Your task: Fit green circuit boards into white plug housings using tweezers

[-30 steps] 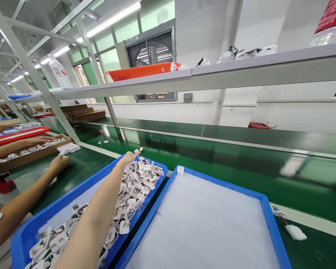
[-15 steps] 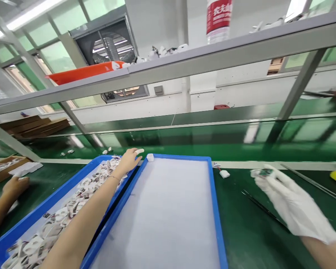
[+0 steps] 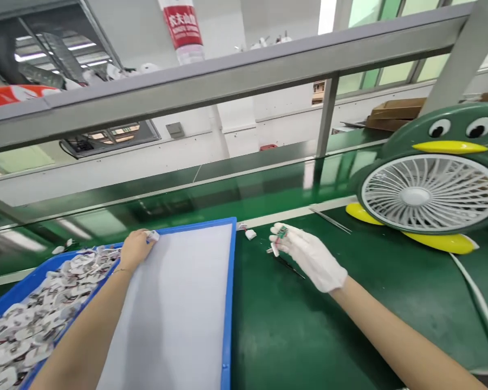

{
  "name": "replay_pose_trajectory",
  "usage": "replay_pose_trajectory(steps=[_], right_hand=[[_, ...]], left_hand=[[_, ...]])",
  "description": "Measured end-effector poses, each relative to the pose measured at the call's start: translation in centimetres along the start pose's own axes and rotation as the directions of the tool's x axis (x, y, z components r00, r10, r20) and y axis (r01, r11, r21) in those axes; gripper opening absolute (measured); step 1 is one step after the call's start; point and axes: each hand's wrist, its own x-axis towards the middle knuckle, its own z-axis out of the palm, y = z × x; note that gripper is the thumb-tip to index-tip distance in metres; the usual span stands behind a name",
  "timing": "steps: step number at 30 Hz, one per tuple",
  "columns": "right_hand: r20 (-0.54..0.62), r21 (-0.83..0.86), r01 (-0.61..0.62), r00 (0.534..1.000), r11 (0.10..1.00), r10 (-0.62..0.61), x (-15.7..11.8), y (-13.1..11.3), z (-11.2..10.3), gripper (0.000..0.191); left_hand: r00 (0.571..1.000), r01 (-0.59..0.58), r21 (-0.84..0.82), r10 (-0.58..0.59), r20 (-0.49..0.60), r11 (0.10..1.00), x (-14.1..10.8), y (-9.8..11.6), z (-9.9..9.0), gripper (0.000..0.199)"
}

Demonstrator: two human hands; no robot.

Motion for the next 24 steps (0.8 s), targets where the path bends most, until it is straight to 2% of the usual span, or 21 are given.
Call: replay_pose_trajectory(steps=[5,7,9,10,12,14,16,18,21,22,24], right_hand=[[0.111,0.06,-0.208,0.973,0.976,0.201,-0.4,0.3,-1.9,0.046],[0.155,0.139,-0.284,0.952,0.949,0.262,-0.2,0.8,-2.2,0.047],[0.182,0.232,-0.323,0.941,0.917,0.286,-0.1,1.2,-2.4,0.045],[0.184,0.271,-0.328,0.94,0.905,0.286,-0.2,1.3,-2.5,0.045],[0.194,0.331,-0.332,0.94,0.883,0.28,-0.4,1.4,-2.9,0.044],[0.219,0.333,-0.312,0.943,0.89,0.249,-0.7,1.3,-3.3,0.037],[0.267,0.282,-0.283,0.941,0.917,0.209,-1.0,0.9,-3.7,0.033],[0.293,0.226,-0.255,0.938,0.94,0.184,-1.3,0.5,-3.9,0.034],[0.268,0.182,-0.271,0.938,0.945,0.218,-1.6,0.2,-4.1,0.045],[0.252,0.164,-0.283,0.938,0.945,0.237,-1.7,0.1,-4.0,0.053],[0.224,0.121,-0.3,0.937,0.946,0.268,-1.8,0.1,-4.0,0.067]], left_hand=[[0.996,0.064,-0.256,-0.079,-0.049,0.965,-1.3,5.9,-0.2,0.011],[0.995,0.065,-0.37,-0.087,-0.043,0.927,-2.8,9.2,0.2,0.022],[0.998,0.037,-0.475,-0.055,-0.025,0.879,-5.2,13.2,0.3,0.042],[1.0,0.004,-0.523,-0.017,-0.019,0.853,-6.6,15.4,0.2,0.049],[0.985,-0.143,-0.657,0.173,-0.019,0.741,-9.5,19.7,-0.7,0.047],[0.934,-0.295,-0.671,0.353,-0.053,0.68,-12.0,23.5,-1.9,0.037],[0.896,-0.383,-0.682,0.43,-0.11,0.623,-13.8,26.2,-3.1,0.038],[0.886,-0.417,-0.687,0.434,-0.163,0.595,-15.0,27.7,-3.8,0.043],[0.91,-0.379,-0.715,0.377,-0.173,0.587,-15.9,28.2,-3.7,0.041],[0.928,-0.332,-0.749,0.342,-0.149,0.573,-16.1,28.1,-3.3,0.037],[0.974,-0.151,-0.847,0.224,-0.039,0.51,-16.3,27.4,-2.3,0.029]])
